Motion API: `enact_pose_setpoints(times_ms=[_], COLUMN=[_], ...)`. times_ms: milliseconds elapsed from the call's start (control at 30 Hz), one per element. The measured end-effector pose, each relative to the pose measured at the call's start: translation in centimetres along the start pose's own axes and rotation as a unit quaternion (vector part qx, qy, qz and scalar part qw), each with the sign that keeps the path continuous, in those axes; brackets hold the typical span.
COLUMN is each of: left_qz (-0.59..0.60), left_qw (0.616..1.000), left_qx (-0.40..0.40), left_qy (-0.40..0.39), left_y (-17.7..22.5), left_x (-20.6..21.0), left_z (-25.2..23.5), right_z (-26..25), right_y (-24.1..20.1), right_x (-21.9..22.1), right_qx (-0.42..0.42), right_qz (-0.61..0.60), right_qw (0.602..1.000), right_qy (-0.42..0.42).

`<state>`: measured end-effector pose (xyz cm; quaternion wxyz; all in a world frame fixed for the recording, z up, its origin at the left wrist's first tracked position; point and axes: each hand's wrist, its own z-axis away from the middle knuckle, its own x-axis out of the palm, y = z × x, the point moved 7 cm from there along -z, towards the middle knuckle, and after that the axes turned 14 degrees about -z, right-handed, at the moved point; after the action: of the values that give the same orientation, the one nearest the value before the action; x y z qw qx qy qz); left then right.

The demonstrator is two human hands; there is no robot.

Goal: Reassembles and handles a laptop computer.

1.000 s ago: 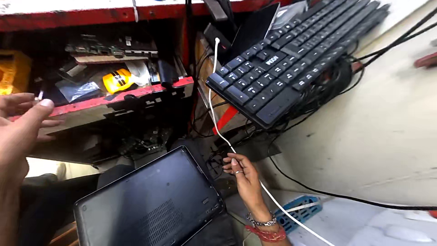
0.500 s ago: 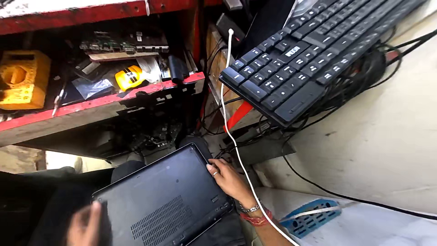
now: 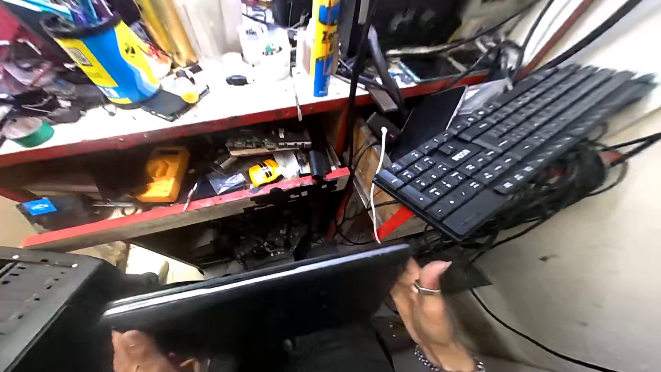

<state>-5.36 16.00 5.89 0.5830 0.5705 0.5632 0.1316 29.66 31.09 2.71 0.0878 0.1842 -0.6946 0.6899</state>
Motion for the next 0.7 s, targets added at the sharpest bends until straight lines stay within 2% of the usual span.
enact_pose_setpoints(times_ms=[67,200,267,367,467,600,700], left_qz=[0.063,0.155,0.173,0.168,0.164,0.15,0.121], left_qw=[0.998,0.987,0.984,0.986,0.985,0.985,0.99], left_qx=[0.0,0.005,0.008,-0.011,-0.047,-0.075,-0.066], left_qy=[-0.004,-0.035,-0.033,-0.01,-0.016,-0.027,-0.013], left_y=[-0.1,-3.0,-3.0,-1.4,-1.4,-1.5,-0.6], left_x=[0.6,1.2,0.2,-1.2,-2.4,-3.5,-4.3], left_z=[0.0,0.6,1.4,2.9,4.3,5.8,5.8], right_z=[-0.6,-1.0,-0.7,-0.8,-0.7,-1.3,-2.0], right_y=[-0.6,-2.4,-3.7,-4.8,-5.8,-7.0,-7.1], right_x=[0.2,1.3,2.1,2.8,3.5,4.1,4.4], right_qx=[-0.021,-0.03,-0.009,0.015,-0.02,-0.113,-0.161], right_qz=[-0.018,0.04,0.092,0.196,0.268,0.316,0.331], right_qw=[0.999,0.971,0.935,0.869,0.833,0.828,0.83], right_qy=[-0.04,-0.234,-0.343,-0.454,-0.484,-0.448,-0.42])
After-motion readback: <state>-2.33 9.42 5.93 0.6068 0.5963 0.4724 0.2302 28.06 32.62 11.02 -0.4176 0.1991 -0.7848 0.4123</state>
